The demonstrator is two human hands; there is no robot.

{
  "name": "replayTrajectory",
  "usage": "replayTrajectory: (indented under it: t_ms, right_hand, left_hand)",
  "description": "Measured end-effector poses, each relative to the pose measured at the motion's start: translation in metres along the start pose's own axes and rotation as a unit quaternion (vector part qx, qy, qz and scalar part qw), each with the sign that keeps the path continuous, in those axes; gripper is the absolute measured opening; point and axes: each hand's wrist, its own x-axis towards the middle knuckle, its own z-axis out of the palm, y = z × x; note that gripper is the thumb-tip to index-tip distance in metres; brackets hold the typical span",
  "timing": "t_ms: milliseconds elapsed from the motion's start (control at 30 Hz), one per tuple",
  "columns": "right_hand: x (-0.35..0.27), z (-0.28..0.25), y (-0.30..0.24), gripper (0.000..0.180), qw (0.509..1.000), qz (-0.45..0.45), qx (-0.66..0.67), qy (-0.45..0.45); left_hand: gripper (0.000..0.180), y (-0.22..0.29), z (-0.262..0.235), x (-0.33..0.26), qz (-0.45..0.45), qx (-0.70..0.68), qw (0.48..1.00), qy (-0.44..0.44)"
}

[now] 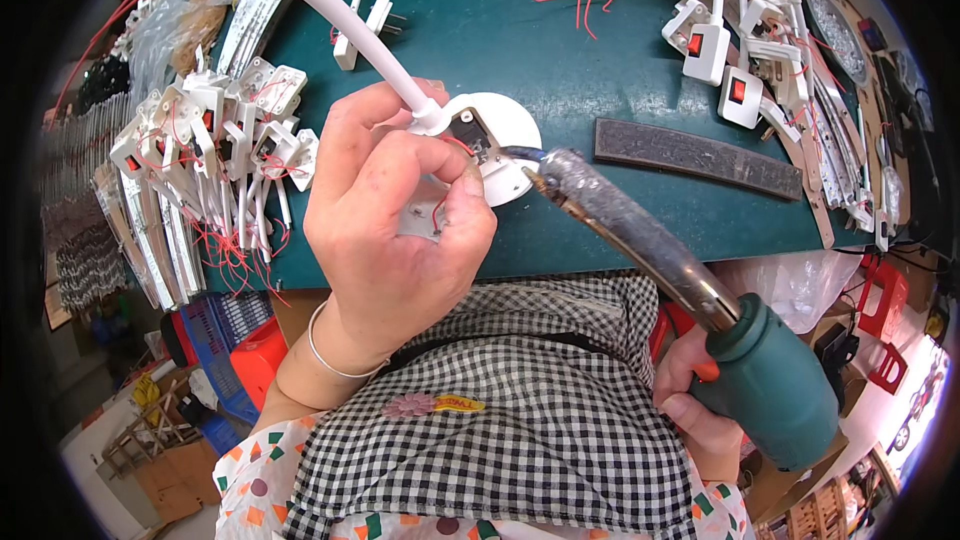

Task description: The person wires and solders electrical components for a lighting fixture by connecting a wiring harness to a plastic housing with a soldering iron and soldering wire.

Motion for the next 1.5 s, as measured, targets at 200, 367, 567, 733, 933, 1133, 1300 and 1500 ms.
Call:
replayTrajectory:
  t_ms: [200, 367, 567, 733, 933, 1133, 1300, 1500]
  right_hand:
    - [-0.004, 0.003, 0.005, 0.028, 1.0, 0.028, 0.004, -0.002]
    - [-0.006, -0.005, 0.011, 0.033, 0.999, 0.021, 0.017, -0.03]
    - [-0.007, 0.007, 0.0, 0.041, 0.996, 0.034, 0.048, 0.067]
    - [-0.006, 0.006, 0.006, 0.04, 0.996, 0.046, 0.033, 0.062]
    - [-0.003, -0.017, 0.017, 0.046, 0.997, -0.028, -0.031, -0.07]
    - [-0.003, -0.019, 0.014, 0.055, 0.994, -0.037, 0.091, -0.055]
    - [0.004, -0.025, 0.017, 0.06, 0.99, -0.062, 0.071, -0.106]
    - [0.004, -0.022, 0.015, 0.066, 0.99, -0.068, 0.075, -0.1]
  left_hand:
    - [0.016, -0.001, 0.001, 0.0, -0.006, -0.01, 1.0, 0.0]
    - [0.015, 0.0, 0.001, -0.001, -0.003, -0.005, 1.0, 0.002]
    - [0.015, 0.0, -0.001, 0.001, 0.004, -0.005, 1.0, -0.003]
    - [0.015, 0.0, 0.001, -0.001, -0.012, -0.01, 1.0, -0.004]
    - [0.015, 0.0, 0.0, 0.0, -0.005, -0.001, 1.0, -0.002]
    - [0.014, 0.001, 0.001, 0.0, -0.006, 0.002, 1.0, 0.001]
    - [0.014, 0.001, 0.0, 0.0, -0.007, 0.004, 1.0, -0.003]
    - [0.014, 0.002, 0.001, 0.0, -0.014, -0.013, 1.0, -0.003]
